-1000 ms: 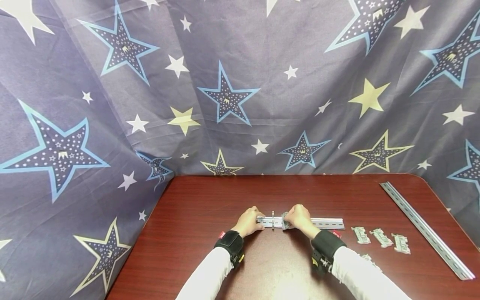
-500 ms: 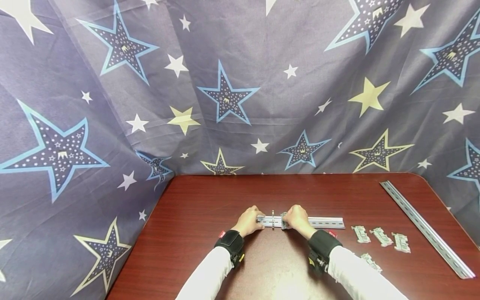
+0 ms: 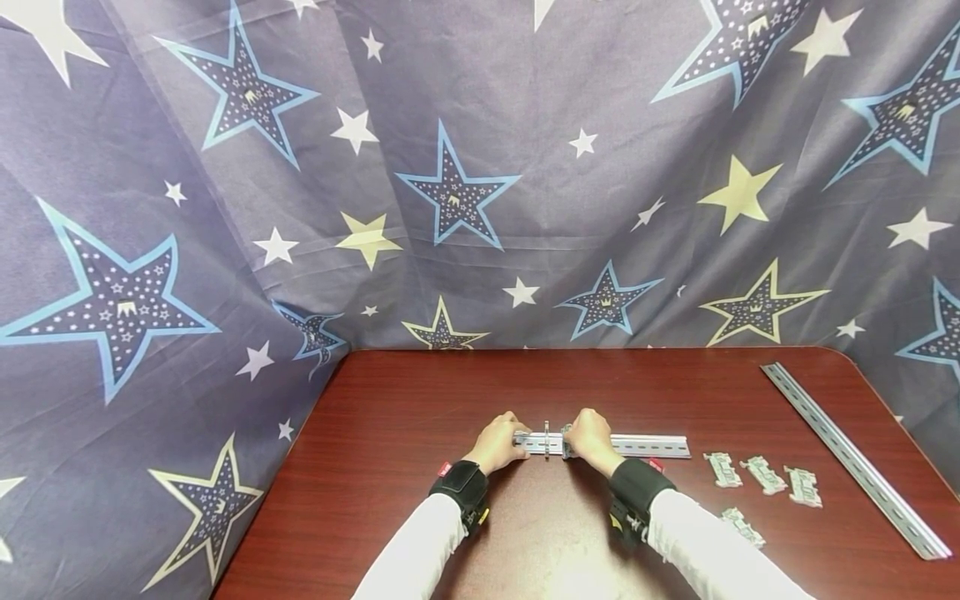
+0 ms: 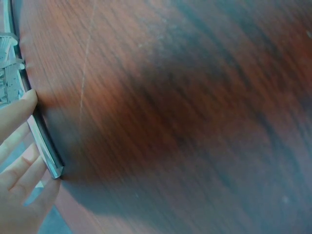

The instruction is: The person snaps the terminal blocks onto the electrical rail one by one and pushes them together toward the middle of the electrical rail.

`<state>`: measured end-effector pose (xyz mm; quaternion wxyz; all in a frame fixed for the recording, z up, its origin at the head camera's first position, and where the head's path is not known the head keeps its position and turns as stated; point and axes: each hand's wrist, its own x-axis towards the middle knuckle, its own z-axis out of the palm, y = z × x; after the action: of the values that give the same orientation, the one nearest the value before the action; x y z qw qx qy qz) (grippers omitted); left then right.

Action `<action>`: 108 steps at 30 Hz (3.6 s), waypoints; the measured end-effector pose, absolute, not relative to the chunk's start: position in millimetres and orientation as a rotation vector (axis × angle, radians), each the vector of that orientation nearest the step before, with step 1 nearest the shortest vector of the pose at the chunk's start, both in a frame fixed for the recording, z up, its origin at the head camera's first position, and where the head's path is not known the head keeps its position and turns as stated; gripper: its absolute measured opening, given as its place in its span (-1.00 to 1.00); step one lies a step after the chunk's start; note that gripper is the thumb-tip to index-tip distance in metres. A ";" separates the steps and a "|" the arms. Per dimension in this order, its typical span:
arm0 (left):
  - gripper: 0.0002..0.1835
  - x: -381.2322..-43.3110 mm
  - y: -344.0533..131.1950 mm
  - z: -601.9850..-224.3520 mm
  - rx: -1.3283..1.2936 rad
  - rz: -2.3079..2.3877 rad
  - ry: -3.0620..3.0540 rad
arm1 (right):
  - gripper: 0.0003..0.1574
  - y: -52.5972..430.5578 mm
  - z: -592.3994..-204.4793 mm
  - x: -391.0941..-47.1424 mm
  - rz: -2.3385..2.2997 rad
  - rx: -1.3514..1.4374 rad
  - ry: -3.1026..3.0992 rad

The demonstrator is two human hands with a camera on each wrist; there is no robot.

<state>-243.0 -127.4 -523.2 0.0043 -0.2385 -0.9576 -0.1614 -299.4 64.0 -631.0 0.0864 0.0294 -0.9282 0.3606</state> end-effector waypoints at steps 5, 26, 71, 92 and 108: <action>-0.66 -243.1 -126.0 -525.4 -0.751 -0.504 -2.994 | -0.72 52.0 -551.6 -257.0 1.009 0.002 -2.812; -0.65 -241.6 -127.9 -522.9 -0.756 -0.541 -2.987 | -0.93 31.8 -536.4 -257.6 0.965 0.003 -2.805; -0.67 -242.2 -126.5 -521.9 -0.779 -0.548 -2.971 | -0.74 48.7 -625.3 -317.5 1.037 -0.125 -2.941; -0.64 -240.7 -127.5 -524.6 -0.751 -0.518 -3.001 | -0.72 73.8 -481.8 -238.7 1.491 -0.140 -2.962; -0.63 -242.1 -127.0 -525.3 -0.770 -0.513 -2.968 | -0.71 111.7 -478.6 -232.0 1.562 -0.123 -2.943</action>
<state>-242.1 -127.0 -525.3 0.0161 -0.2477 -0.9546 -0.1648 -232.0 111.7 -478.6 -0.0962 -0.0366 -0.8786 0.4663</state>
